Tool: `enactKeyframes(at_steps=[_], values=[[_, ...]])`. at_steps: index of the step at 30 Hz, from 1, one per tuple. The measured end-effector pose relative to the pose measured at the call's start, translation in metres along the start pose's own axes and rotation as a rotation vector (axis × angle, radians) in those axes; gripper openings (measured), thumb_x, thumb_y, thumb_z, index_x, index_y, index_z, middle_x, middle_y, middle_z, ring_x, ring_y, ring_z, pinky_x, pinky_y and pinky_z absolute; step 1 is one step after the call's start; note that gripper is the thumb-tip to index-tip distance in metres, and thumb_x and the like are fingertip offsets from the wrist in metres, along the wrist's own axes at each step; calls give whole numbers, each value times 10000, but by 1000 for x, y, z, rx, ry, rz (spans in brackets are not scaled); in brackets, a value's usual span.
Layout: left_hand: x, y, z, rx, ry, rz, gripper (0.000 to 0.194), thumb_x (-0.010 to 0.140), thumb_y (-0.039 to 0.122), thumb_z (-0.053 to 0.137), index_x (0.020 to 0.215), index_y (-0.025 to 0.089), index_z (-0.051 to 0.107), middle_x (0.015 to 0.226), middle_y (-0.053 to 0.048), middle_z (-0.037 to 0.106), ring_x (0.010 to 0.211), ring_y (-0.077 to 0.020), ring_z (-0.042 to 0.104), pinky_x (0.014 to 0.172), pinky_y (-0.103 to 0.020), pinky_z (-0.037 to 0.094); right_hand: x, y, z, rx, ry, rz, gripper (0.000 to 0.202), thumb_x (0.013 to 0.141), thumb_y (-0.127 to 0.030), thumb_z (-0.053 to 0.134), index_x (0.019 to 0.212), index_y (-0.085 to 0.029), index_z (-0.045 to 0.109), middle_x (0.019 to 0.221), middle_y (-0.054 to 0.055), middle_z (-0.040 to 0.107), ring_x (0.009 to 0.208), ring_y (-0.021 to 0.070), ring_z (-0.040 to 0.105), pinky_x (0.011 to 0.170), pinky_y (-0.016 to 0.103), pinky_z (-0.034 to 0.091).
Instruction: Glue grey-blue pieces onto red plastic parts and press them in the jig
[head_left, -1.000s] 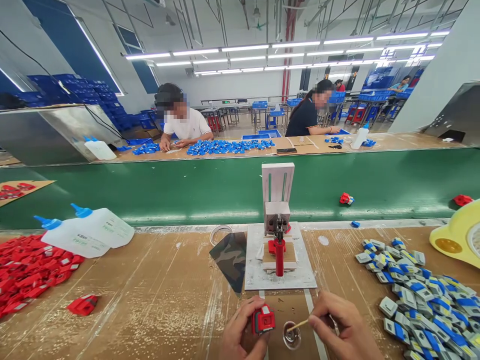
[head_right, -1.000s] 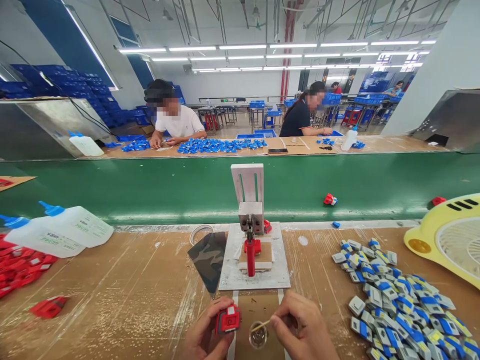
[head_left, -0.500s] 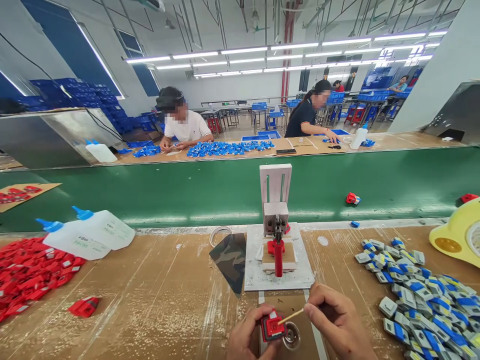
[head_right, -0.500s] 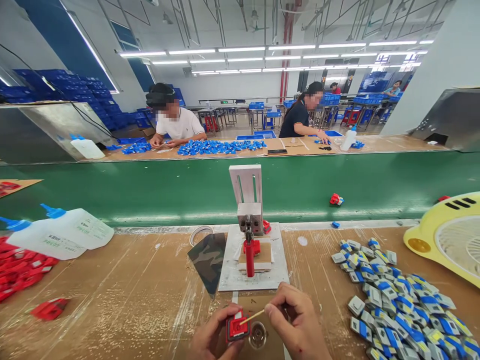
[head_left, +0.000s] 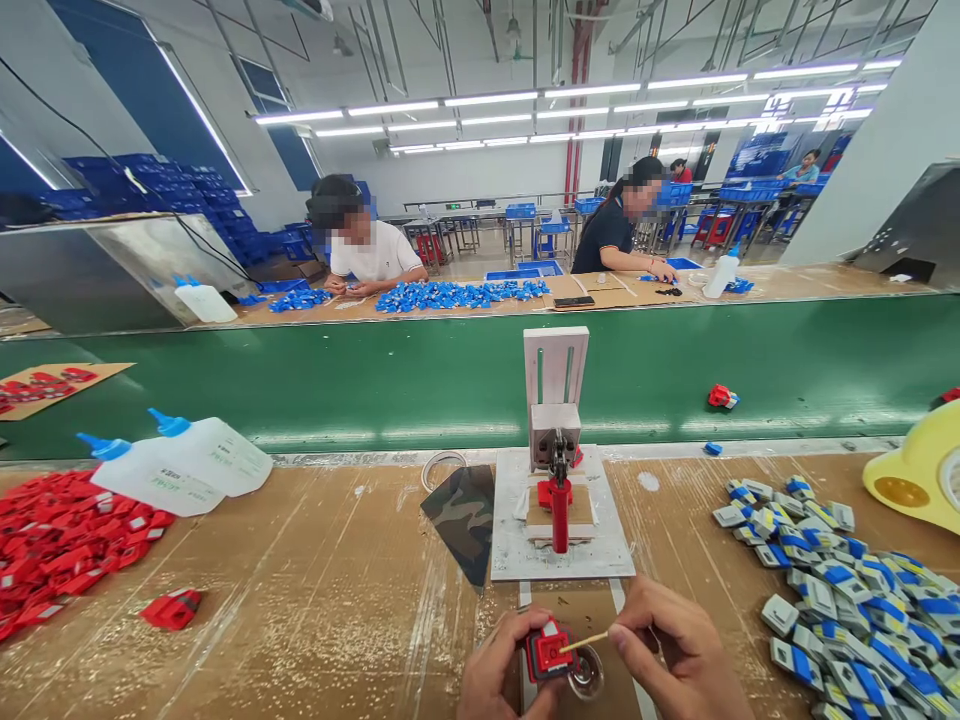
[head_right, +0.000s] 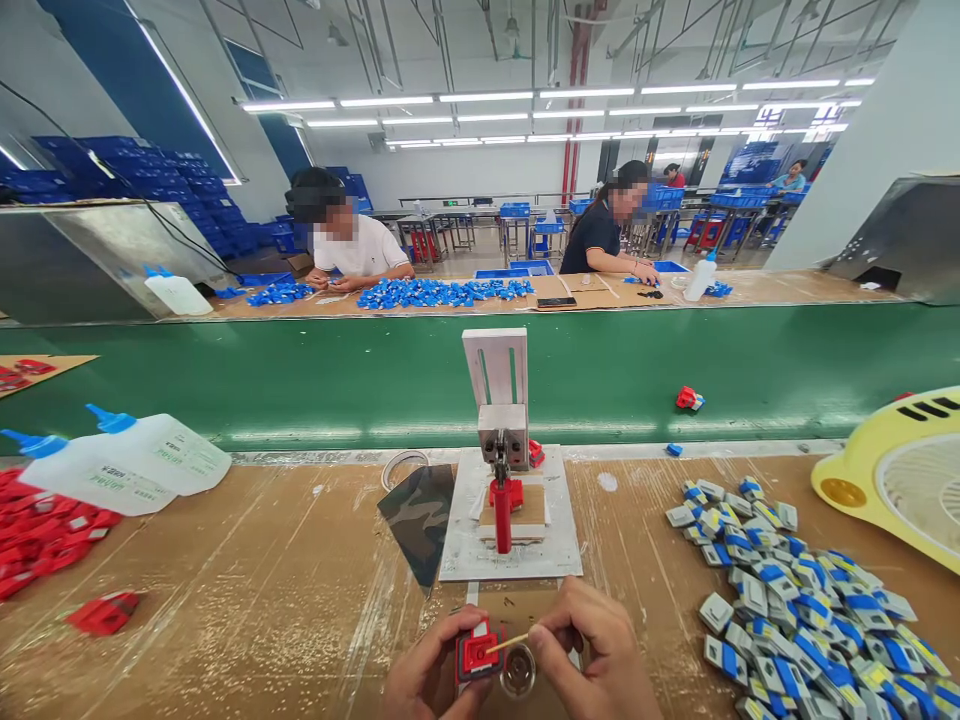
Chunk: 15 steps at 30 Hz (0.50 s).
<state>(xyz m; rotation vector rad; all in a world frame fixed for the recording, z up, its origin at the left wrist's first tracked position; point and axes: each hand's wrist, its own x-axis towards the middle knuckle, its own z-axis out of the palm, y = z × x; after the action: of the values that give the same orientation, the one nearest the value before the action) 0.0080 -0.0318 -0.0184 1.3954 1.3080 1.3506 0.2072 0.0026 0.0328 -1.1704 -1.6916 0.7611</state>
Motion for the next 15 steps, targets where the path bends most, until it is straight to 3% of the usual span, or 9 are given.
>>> enactKeyframes(at_steps=[9, 15], values=[[-2, -6, 0, 0, -14, 70, 331, 734, 225, 785, 1058, 296, 795, 1000, -52, 838, 924, -263, 775, 855, -307, 607, 2, -2, 8, -29, -14, -54, 561, 1021, -577, 453, 644, -222, 668, 577, 5, 598, 526, 154, 492, 526, 270, 402], [-1, -5, -3, 78, 45, 30, 291, 743, 322, 780, 1029, 273, 805, 971, -68, 839, 882, -270, 781, 855, -330, 618, -1, 3, -7, -115, -35, -78, 521, 1041, -518, 439, 656, -233, 643, 575, 1, 574, 518, 155, 489, 506, 276, 388]])
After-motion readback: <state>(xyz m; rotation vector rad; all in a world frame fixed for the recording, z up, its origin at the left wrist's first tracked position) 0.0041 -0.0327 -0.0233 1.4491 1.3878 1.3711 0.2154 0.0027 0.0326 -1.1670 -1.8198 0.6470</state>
